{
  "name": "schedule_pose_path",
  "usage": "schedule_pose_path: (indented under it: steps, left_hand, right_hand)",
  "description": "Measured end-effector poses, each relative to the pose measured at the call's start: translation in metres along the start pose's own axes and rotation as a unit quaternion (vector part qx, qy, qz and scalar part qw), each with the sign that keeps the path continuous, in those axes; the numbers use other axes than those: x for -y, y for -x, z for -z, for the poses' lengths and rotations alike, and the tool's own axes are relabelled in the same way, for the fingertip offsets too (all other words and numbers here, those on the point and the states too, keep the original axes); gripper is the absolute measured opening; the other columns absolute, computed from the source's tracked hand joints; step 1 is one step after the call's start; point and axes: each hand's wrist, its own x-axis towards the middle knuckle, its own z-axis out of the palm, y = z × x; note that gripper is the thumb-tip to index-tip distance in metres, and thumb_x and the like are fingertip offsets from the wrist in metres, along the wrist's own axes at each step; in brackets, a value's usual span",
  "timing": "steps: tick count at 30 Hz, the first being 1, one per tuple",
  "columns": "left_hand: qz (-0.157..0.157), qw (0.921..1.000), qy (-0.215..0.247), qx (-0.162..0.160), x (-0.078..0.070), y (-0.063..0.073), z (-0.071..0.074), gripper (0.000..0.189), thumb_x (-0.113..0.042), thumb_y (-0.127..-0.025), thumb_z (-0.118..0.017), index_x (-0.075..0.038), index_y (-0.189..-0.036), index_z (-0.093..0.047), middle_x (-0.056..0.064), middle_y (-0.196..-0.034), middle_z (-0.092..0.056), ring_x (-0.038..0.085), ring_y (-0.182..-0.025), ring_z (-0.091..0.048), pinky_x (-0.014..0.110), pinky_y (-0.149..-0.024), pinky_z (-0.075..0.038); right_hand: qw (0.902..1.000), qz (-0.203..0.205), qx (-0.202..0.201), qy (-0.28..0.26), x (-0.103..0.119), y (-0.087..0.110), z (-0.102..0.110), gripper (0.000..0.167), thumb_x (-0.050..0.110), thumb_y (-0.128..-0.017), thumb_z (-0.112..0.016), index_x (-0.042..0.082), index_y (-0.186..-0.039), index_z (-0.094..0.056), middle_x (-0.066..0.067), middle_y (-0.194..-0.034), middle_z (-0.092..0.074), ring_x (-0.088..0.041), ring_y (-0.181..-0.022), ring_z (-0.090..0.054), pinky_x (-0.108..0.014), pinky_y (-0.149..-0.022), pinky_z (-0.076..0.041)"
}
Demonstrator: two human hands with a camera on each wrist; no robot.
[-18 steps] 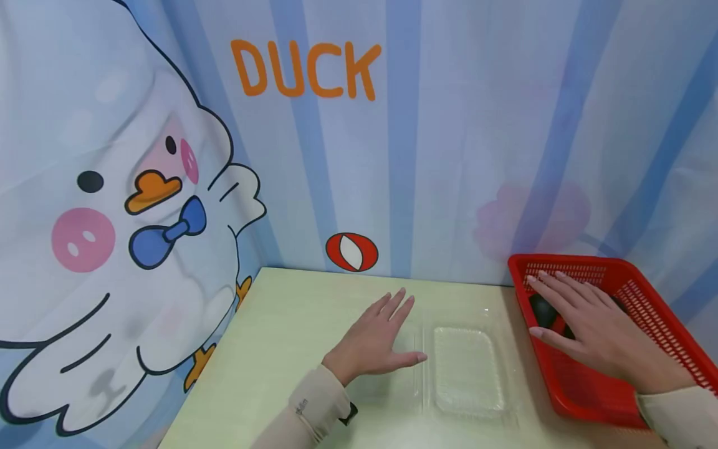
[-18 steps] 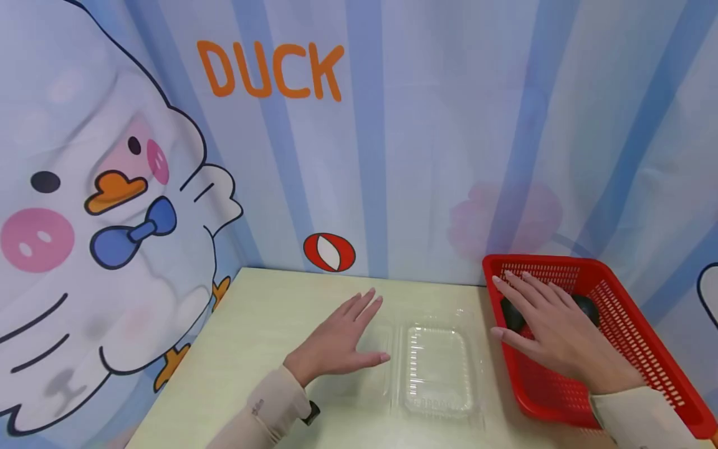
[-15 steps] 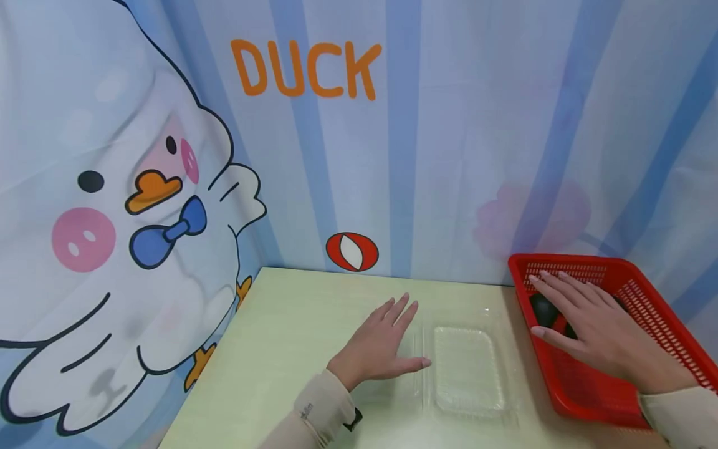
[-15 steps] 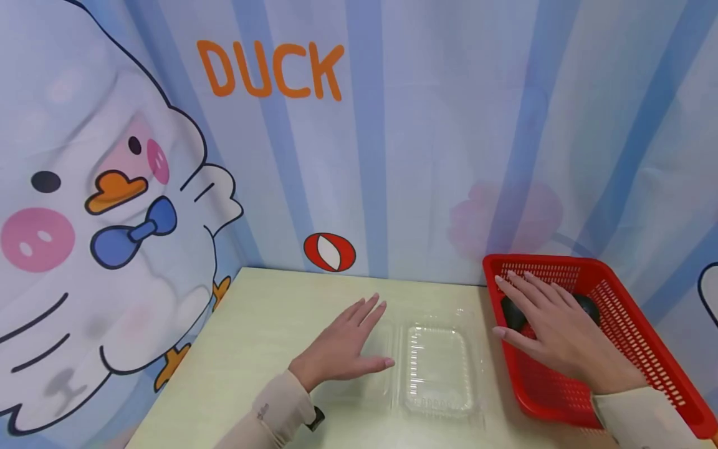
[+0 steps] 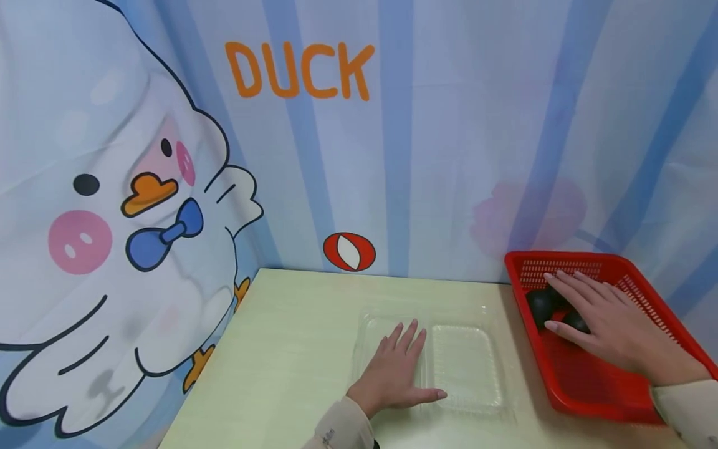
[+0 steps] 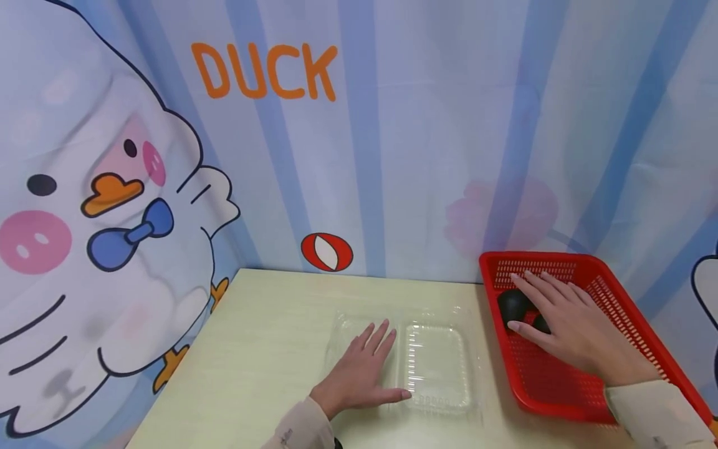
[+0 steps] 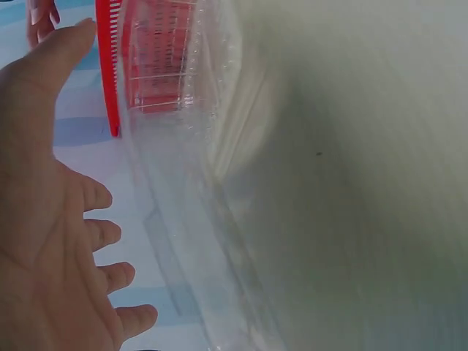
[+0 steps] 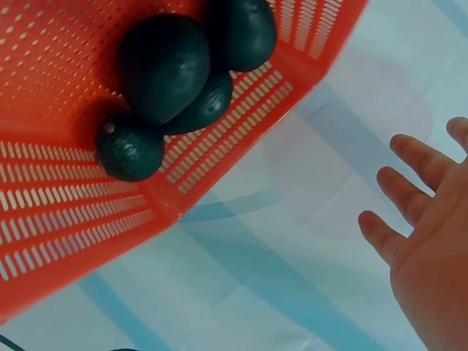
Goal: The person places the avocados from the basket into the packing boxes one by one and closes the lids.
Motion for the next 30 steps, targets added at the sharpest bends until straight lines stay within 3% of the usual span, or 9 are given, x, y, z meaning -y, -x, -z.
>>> schedule_pose_path:
  steps: [4, 11, 16, 30]
  left_hand:
    - [0.002, 0.9999, 0.007, 0.007, -0.001, 0.001, -0.005, 0.111, -0.086, -0.084, -0.046, -0.015, -0.164, -0.018, 0.007, -0.172, -0.01, 0.034, -0.156, -0.016, 0.057, -0.118, -0.029]
    - [0.006, 0.9998, 0.018, 0.003, -0.002, 0.001, -0.01, 0.109, -0.085, -0.085, -0.045, -0.013, -0.164, -0.02, 0.007, -0.171, -0.011, 0.035, -0.156, -0.018, 0.058, -0.118, -0.03]
    - [0.003, 0.9997, 0.025, 0.006, -0.006, -0.003, -0.013, 0.107, -0.085, -0.087, -0.041, -0.014, -0.164, -0.018, 0.006, -0.172, -0.011, 0.034, -0.156, -0.018, 0.059, -0.117, -0.03]
    - [0.015, 0.9996, 0.009, 0.024, -0.008, -0.011, -0.016, 0.109, -0.085, -0.086, -0.043, -0.015, -0.164, -0.016, 0.005, -0.172, -0.008, 0.033, -0.156, -0.017, 0.06, -0.117, -0.029]
  right_hand:
    - [0.9998, -0.017, 0.012, 0.006, -0.008, -0.002, 0.003, 0.095, 0.071, -0.092, -0.054, 0.022, -0.165, -0.018, -0.022, -0.161, -0.031, -0.049, -0.144, -0.027, -0.075, -0.11, -0.017]
    - [0.999, -0.038, 0.022, 0.001, -0.022, -0.003, 0.005, 0.097, 0.07, -0.093, -0.055, 0.015, -0.164, -0.019, -0.027, -0.159, -0.031, -0.053, -0.143, -0.026, -0.077, -0.111, -0.01]
    - [0.9989, -0.039, 0.022, 0.013, -0.031, -0.003, 0.003, 0.096, 0.069, -0.093, -0.055, 0.012, -0.163, -0.023, -0.029, -0.157, -0.033, -0.053, -0.141, -0.028, -0.075, -0.11, -0.015]
    - [0.9956, -0.069, 0.061, 0.016, -0.056, -0.01, 0.003, 0.097, 0.07, -0.094, -0.052, 0.006, -0.161, -0.023, -0.036, -0.155, -0.033, -0.06, -0.137, -0.028, -0.078, -0.107, -0.018]
